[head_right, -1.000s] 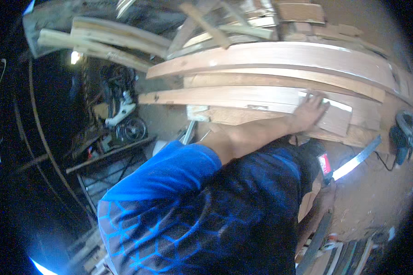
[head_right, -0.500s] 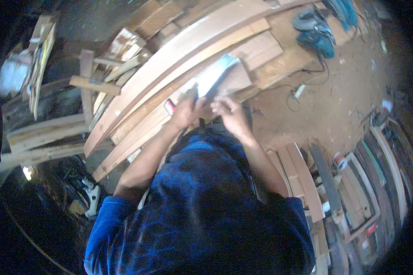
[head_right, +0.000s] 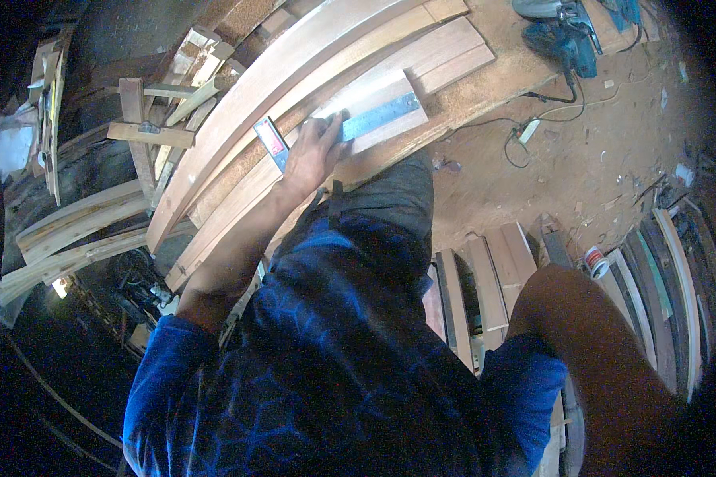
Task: The person measures and marks a long wooden plank using a metal ruler and a pencil. They then use a circular saw to cut the plank along the marked line. After cutting, the person moves the plank and uses a square tool to mark a smaller piece of wood.
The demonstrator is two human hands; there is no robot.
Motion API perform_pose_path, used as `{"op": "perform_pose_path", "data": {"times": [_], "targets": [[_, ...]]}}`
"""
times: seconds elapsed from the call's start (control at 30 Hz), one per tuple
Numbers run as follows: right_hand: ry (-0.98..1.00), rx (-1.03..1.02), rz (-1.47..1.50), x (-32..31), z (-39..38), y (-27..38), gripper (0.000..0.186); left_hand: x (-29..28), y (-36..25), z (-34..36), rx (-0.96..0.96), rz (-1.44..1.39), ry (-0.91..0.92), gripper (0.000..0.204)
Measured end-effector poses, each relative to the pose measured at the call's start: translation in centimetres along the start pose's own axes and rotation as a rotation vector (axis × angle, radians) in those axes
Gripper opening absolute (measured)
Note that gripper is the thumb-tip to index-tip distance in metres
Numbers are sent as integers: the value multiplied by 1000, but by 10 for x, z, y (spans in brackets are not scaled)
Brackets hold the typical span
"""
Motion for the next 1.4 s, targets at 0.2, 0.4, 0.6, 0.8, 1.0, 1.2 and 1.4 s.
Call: {"op": "perform_pose_path", "data": {"times": [0.2, 0.4, 0.6, 0.8, 1.0, 1.2, 1.4], "targets": [[46, -56, 40, 10, 11, 4, 28, 13, 0, 2, -23, 8, 29, 62], [47, -65, 44, 12, 7, 5, 25, 19, 0, 2, -7, 30, 16, 63], [26, -65, 51, 15, 2, 8, 23, 21, 2, 5, -14, 85, 36, 65], [-244, 175, 8, 7, -47, -21, 22, 22, 6, 2, -1, 92, 22, 63], [-781, 1164, 91, 147, -156, -135, 21, 27, 10, 1, -44, 81, 80, 61], [-507, 1280, 543, 343, -165, -159, 22, 25, 6, 2, -62, 90, 81, 62], [-541, 1239, 523, 365, -173, -165, 23, 21, 0, -2, -78, 159, 36, 60]]}}
Point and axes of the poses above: each hand's wrist, its own z-axis towards the middle knuckle, its own x-axis out of the palm, y = z × x, the point moved 5 cm from there along z, towards the middle knuckle, and after that the axes turned 5 degrees about y, right-handed, at the moved point
